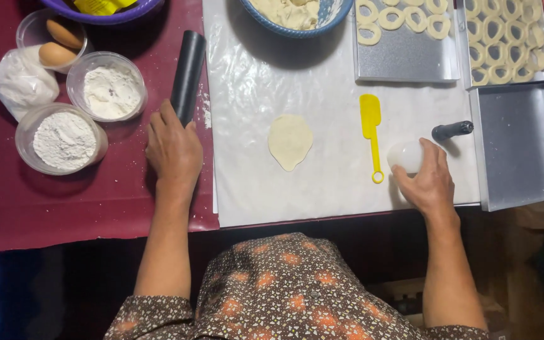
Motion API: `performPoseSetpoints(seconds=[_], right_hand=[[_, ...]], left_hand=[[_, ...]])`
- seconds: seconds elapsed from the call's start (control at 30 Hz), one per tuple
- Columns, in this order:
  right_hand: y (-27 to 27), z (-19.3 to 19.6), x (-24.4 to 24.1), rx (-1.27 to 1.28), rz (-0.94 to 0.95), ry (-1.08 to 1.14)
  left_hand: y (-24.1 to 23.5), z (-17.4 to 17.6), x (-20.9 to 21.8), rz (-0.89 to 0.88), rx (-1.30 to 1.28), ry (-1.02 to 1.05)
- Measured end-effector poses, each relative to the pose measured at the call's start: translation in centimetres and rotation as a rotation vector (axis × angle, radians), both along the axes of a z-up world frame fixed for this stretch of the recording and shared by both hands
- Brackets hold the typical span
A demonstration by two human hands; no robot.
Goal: The person is shaping dough into donuts using a rolling pin and circular cutters, then placing them on a tray.
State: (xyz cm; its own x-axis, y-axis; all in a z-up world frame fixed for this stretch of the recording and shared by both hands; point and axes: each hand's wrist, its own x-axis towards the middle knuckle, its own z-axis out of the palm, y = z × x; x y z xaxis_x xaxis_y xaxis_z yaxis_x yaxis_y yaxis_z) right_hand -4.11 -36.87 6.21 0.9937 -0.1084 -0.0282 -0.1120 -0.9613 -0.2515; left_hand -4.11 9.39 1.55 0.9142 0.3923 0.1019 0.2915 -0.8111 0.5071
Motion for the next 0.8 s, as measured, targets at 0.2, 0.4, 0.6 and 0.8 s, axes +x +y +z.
performPoseSetpoints(seconds=[0.2, 0.4, 0.6, 0.8], right_hand=[[2.5, 2.4, 0.8, 0.003, 0.062, -0.060], [11.3, 2.6, 1.8, 0.299, 0.553, -0.106], [16.8, 1.4, 3.4, 0.211, 0.684, 0.070], [18.1, 1.6, 3.8, 0.140, 0.690, 0.103]], left_hand=[[0.9, -0.4, 0.7, -0.006, 0.045, -0.021], [1.1, -0.4, -0.4, -0.024, -0.077, -0.116], [1.2, 0.4, -2.2, -0.004, -0.128, -0.146], [0.9, 1.9, -4.2, 0.001, -0.124, -0.190]])
